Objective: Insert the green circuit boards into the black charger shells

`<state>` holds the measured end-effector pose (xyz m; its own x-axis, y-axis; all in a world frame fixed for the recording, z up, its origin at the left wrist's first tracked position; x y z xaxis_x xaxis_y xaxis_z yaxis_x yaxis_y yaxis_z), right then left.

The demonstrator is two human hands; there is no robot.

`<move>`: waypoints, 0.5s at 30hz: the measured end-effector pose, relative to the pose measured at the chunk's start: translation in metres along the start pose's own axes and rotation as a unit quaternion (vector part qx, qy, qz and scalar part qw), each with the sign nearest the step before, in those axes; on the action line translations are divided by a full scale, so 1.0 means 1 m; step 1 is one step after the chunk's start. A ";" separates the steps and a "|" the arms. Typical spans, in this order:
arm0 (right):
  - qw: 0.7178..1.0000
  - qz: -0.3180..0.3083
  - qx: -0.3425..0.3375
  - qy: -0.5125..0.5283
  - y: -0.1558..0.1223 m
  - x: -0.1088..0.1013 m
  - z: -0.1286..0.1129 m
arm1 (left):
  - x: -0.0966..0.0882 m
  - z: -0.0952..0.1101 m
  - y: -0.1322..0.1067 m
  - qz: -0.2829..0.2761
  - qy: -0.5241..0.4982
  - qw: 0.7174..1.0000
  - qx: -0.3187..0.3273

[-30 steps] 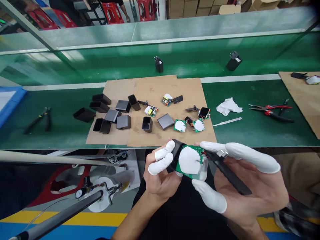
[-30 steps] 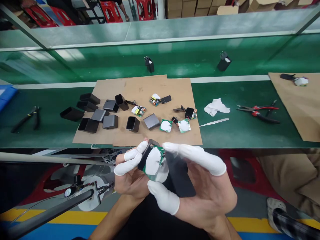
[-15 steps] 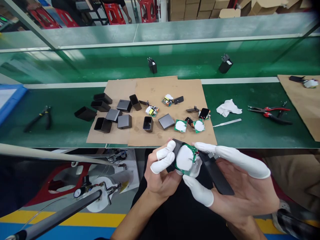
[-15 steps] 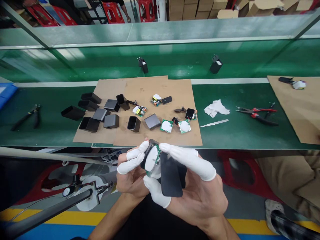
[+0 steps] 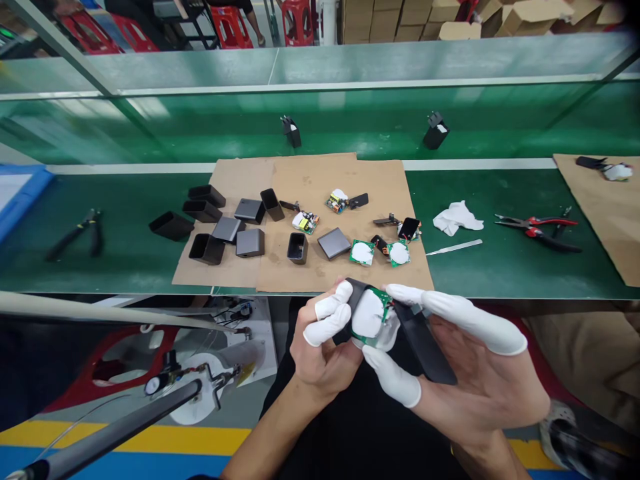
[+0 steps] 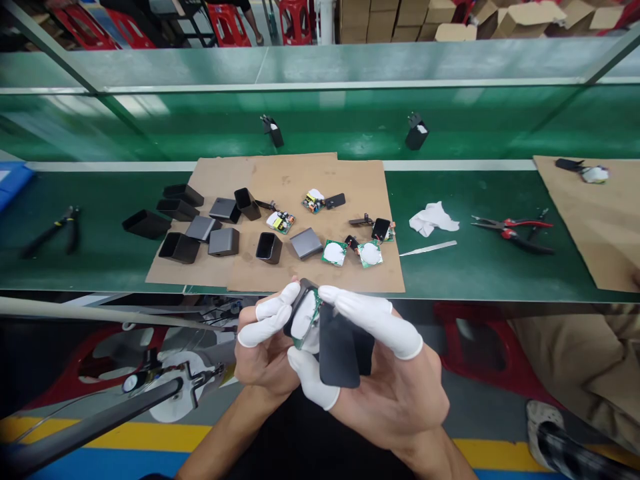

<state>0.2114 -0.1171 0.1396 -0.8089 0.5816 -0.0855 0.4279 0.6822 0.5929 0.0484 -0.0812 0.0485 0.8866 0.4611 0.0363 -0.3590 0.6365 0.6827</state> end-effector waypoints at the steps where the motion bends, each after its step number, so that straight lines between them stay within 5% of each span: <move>1: 1.000 0.004 0.002 0.000 0.000 0.000 0.000 | 0.001 0.002 0.001 0.006 -0.008 1.000 0.013; 15: 0.999 0.037 0.011 -0.015 -0.003 0.008 0.006 | 0.006 0.013 0.010 0.002 -0.007 0.999 0.041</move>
<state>0.2065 -0.1115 0.1325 -0.7620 0.6441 -0.0668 0.4953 0.6463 0.5805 0.0539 -0.0806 0.0649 0.8895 0.4544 0.0483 -0.3377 0.5825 0.7394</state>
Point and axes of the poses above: each hand's wrist, its own y-axis towards the middle knuckle, its own x-axis out of the palm, z = x × y, the point moved 3 cm from there along y, towards the middle knuckle, and after that the axes turned 14 degrees about z, right-handed, at the moved point
